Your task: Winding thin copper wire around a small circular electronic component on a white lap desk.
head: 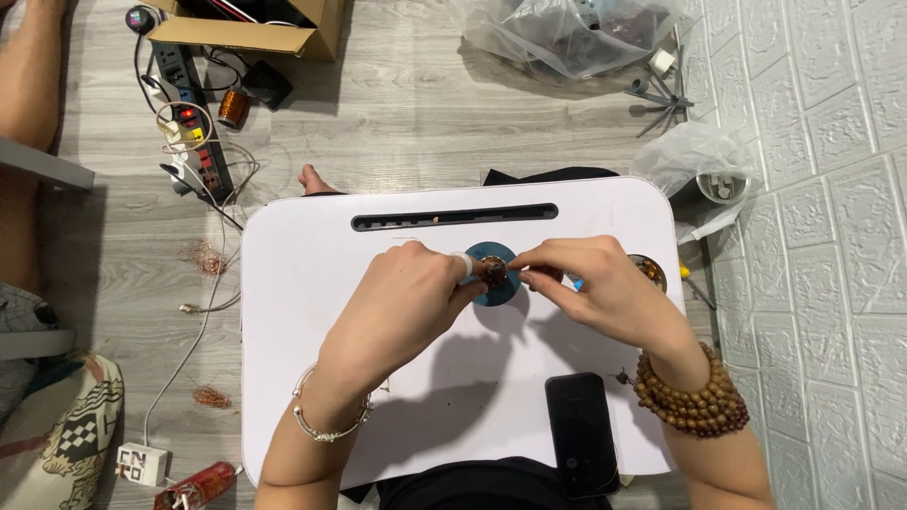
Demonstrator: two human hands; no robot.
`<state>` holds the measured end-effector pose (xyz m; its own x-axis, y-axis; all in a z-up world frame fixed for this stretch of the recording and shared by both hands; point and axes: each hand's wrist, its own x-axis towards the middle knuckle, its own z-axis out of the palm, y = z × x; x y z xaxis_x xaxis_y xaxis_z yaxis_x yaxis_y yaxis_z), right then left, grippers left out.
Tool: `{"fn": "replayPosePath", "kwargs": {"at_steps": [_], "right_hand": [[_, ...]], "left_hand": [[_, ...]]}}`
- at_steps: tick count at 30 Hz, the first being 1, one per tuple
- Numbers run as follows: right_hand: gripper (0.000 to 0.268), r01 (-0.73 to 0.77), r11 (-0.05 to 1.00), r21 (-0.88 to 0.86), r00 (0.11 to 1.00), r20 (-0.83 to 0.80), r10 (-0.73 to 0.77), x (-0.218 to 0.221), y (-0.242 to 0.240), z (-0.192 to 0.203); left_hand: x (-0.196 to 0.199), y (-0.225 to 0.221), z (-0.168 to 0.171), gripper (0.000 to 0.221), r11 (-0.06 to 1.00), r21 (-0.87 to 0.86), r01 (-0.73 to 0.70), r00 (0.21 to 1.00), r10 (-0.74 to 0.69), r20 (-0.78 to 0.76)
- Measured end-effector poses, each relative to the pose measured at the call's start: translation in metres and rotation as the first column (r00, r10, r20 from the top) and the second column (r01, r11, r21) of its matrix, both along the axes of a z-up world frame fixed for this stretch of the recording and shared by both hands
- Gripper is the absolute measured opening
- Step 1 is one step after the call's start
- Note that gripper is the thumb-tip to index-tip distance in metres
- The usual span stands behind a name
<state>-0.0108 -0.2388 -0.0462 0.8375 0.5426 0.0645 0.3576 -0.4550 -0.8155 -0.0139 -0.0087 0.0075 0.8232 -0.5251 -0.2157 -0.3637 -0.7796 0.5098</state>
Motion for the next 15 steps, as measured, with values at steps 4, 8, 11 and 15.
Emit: {"fn": "replayPosePath", "kwargs": {"at_steps": [4,8,11,15], "right_hand": [[0.023,0.033,0.999,0.042,0.999,0.005,-0.033,-0.01,0.003,-0.003],[0.025,0.071,0.995,0.074,0.997,0.035,-0.074,-0.017,0.007,-0.004],[0.026,0.075,0.995,0.071,0.995,0.062,-0.08,-0.019,0.004,-0.01],[0.025,0.105,0.992,0.076,0.985,0.127,-0.114,-0.027,-0.004,-0.02]], "left_hand": [[-0.001,-0.003,0.001,0.023,0.999,0.037,0.027,1.0,-0.027,-0.005],[-0.002,-0.004,0.0,0.017,0.999,0.041,0.02,1.0,-0.019,-0.013],[0.0,-0.007,0.001,0.017,1.0,0.021,0.017,1.0,-0.017,-0.001],[0.002,-0.009,0.0,0.017,1.0,-0.013,0.01,1.0,-0.01,0.03]]}}
